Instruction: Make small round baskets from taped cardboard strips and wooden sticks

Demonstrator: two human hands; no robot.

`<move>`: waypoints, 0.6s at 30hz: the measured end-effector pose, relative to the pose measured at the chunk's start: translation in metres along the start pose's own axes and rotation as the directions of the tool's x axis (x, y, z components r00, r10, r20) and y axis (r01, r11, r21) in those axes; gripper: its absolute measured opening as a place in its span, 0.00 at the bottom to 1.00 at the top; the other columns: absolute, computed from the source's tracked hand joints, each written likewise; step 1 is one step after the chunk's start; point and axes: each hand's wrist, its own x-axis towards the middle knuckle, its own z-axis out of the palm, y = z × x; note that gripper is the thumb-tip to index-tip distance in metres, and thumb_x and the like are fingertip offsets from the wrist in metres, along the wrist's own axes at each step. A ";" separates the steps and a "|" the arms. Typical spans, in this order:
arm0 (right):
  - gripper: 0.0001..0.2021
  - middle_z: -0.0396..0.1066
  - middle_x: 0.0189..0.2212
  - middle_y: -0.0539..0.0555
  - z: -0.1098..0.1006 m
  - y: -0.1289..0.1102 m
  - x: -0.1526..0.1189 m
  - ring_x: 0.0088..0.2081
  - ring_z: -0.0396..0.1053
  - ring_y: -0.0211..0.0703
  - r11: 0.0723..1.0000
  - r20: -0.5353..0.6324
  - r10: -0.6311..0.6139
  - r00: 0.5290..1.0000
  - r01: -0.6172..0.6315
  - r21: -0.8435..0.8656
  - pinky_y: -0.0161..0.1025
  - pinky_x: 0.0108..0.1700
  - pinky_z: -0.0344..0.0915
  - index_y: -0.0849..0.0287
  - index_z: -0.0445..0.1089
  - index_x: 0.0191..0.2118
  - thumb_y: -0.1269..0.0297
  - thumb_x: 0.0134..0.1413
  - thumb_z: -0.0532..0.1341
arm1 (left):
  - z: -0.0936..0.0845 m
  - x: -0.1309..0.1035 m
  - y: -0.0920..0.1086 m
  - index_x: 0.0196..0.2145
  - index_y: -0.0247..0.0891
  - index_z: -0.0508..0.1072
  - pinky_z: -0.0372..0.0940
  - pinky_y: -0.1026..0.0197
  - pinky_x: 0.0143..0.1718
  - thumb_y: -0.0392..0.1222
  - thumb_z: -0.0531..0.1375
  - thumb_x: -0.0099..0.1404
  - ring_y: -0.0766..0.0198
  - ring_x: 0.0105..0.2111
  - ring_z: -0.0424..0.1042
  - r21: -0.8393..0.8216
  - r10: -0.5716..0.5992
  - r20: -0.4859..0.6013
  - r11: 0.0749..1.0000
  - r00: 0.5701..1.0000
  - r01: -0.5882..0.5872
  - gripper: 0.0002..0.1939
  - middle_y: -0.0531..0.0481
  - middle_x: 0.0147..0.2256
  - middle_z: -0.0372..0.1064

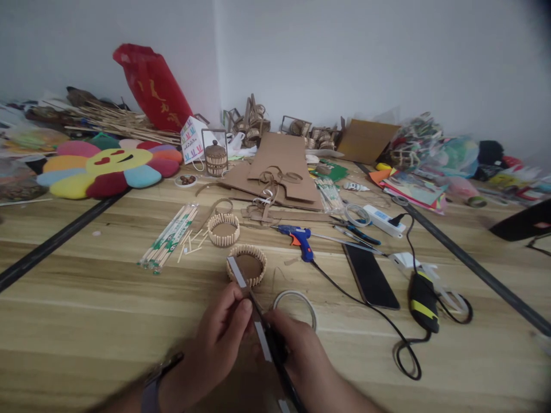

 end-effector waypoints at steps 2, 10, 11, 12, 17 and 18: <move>0.05 0.73 0.26 0.49 -0.001 -0.001 0.001 0.25 0.65 0.36 1.000 0.001 0.006 1.000 -0.006 0.018 0.30 0.28 0.58 0.58 0.70 0.33 0.70 0.48 0.59 | 0.002 0.000 0.000 0.29 0.40 0.65 0.58 0.67 0.23 0.52 0.54 0.70 0.67 0.22 0.59 -0.010 -0.006 0.030 1.000 1.000 0.006 0.15 0.57 0.23 0.60; 0.02 0.72 0.27 0.48 -0.001 0.003 -0.001 0.26 0.65 0.36 0.998 0.016 0.004 1.000 -0.006 0.068 0.30 0.29 0.59 0.58 0.69 0.32 0.68 0.51 0.59 | 0.004 0.001 0.006 0.30 0.40 0.67 0.59 0.67 0.23 0.53 0.54 0.69 0.67 0.22 0.59 -0.024 -0.008 0.060 1.000 0.998 0.009 0.16 0.56 0.23 0.60; 0.03 0.72 0.27 0.48 -0.001 0.003 -0.001 0.26 0.65 0.36 0.996 0.029 0.006 1.000 -0.008 0.083 0.30 0.29 0.59 0.57 0.69 0.33 0.69 0.51 0.60 | 0.003 0.003 0.009 0.28 0.40 0.66 0.58 0.67 0.22 0.54 0.55 0.68 0.67 0.22 0.59 -0.021 0.002 0.042 1.000 0.999 -0.001 0.16 0.56 0.22 0.59; 0.04 0.71 0.26 0.47 -0.001 0.002 -0.002 0.26 0.65 0.35 0.995 0.044 0.008 0.999 -0.013 0.095 0.29 0.28 0.58 0.57 0.69 0.33 0.70 0.50 0.60 | 0.002 0.004 0.011 0.27 0.40 0.66 0.58 0.67 0.22 0.54 0.55 0.68 0.67 0.22 0.58 -0.020 0.014 0.016 1.000 1.000 -0.014 0.17 0.57 0.21 0.58; 0.02 0.65 0.22 0.45 0.001 0.000 -0.002 0.23 0.60 0.34 0.997 0.067 0.040 0.997 -0.044 0.061 0.29 0.25 0.54 0.58 0.67 0.31 0.70 0.47 0.60 | -0.003 0.012 0.017 0.25 0.40 0.65 0.56 0.68 0.20 0.54 0.57 0.66 0.68 0.20 0.56 -0.045 0.024 -0.115 0.999 0.993 -0.029 0.18 0.58 0.20 0.55; 0.02 0.65 0.22 0.45 0.002 0.000 -0.002 0.23 0.59 0.34 0.998 0.058 0.033 0.998 -0.036 0.051 0.29 0.25 0.54 0.58 0.68 0.30 0.70 0.47 0.60 | -0.003 0.012 0.016 0.25 0.40 0.64 0.56 0.68 0.21 0.54 0.57 0.66 0.68 0.20 0.56 -0.058 0.019 -0.123 0.998 0.992 -0.026 0.18 0.58 0.20 0.55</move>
